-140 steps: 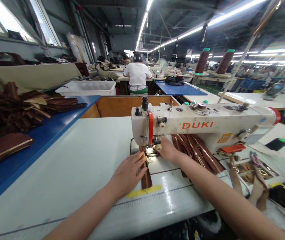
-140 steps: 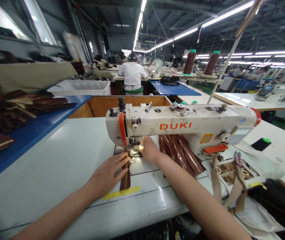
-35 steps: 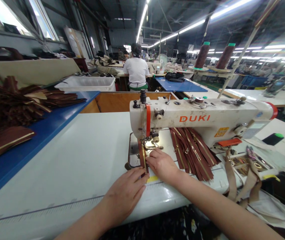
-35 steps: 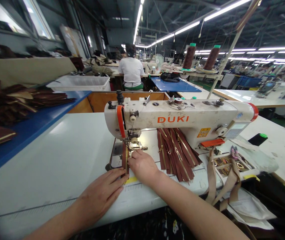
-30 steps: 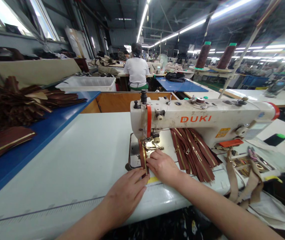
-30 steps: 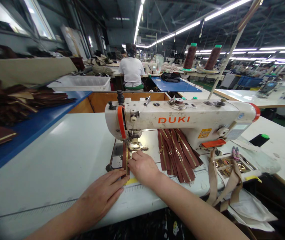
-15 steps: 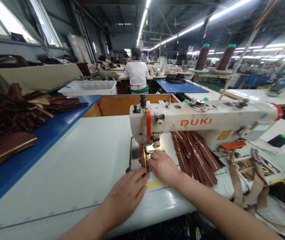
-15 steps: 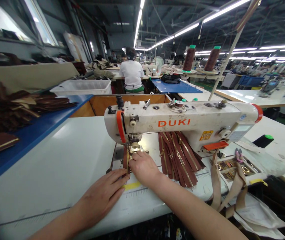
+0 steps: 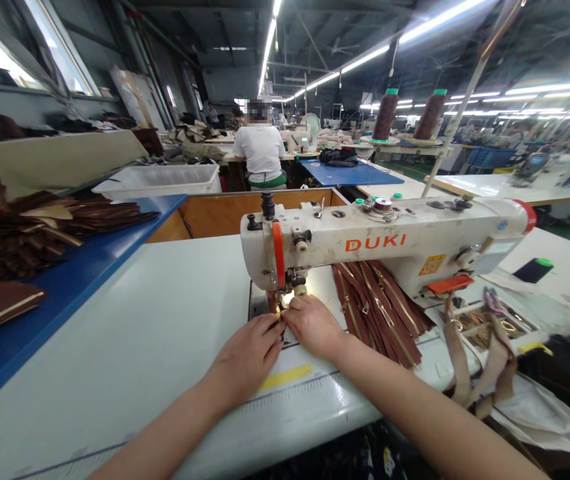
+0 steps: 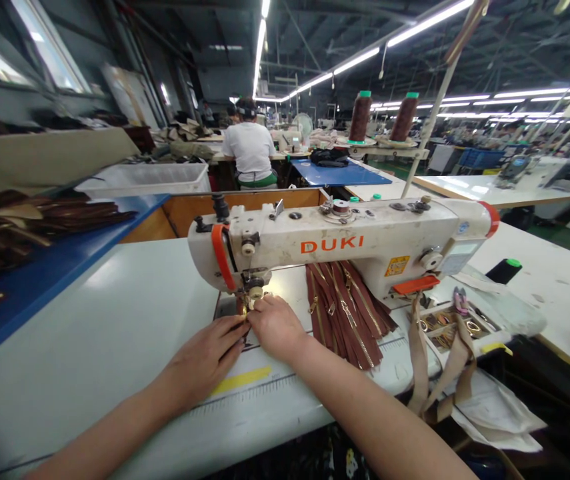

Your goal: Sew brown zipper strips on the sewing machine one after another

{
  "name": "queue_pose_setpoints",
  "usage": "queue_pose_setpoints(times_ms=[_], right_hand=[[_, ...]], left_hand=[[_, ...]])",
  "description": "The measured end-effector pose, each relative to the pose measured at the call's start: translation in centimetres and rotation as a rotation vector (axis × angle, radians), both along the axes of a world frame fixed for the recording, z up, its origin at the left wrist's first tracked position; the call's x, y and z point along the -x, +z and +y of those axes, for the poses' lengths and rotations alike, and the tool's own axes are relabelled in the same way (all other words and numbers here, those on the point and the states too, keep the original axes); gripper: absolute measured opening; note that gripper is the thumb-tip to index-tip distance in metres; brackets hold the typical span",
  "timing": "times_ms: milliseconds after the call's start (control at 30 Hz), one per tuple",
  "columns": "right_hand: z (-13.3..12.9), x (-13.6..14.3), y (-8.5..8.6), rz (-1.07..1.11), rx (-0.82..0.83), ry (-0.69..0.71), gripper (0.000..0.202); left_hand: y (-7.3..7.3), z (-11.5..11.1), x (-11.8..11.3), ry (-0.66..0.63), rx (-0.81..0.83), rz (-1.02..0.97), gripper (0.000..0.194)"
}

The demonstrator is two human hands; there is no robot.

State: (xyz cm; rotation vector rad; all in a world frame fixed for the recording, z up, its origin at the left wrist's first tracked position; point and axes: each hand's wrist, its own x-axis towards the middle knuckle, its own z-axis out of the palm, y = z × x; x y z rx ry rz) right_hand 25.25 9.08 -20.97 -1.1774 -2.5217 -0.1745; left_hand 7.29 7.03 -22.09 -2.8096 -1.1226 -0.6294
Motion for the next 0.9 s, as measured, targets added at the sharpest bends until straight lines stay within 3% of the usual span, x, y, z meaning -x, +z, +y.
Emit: queue_pose_setpoints(times_ms=[267,633,900], right_hand=[[-0.5,-0.4,-0.4,0.028,0.023,0.011,0.006],[-1.4,-0.6,-0.3,0.007,0.034,0.048,0.01],[-0.8,-0.4,-0.1,-0.018,0.004,0.007,0.01]], left_hand=[[0.3,0.1,-0.1,0.025,-0.063,0.016,0.036],[-0.8,-1.1,0.5,0.079,-0.139,0.026,0.037],[-0.5,0.5,0.4,0.079,-0.081,0.052,0.037]])
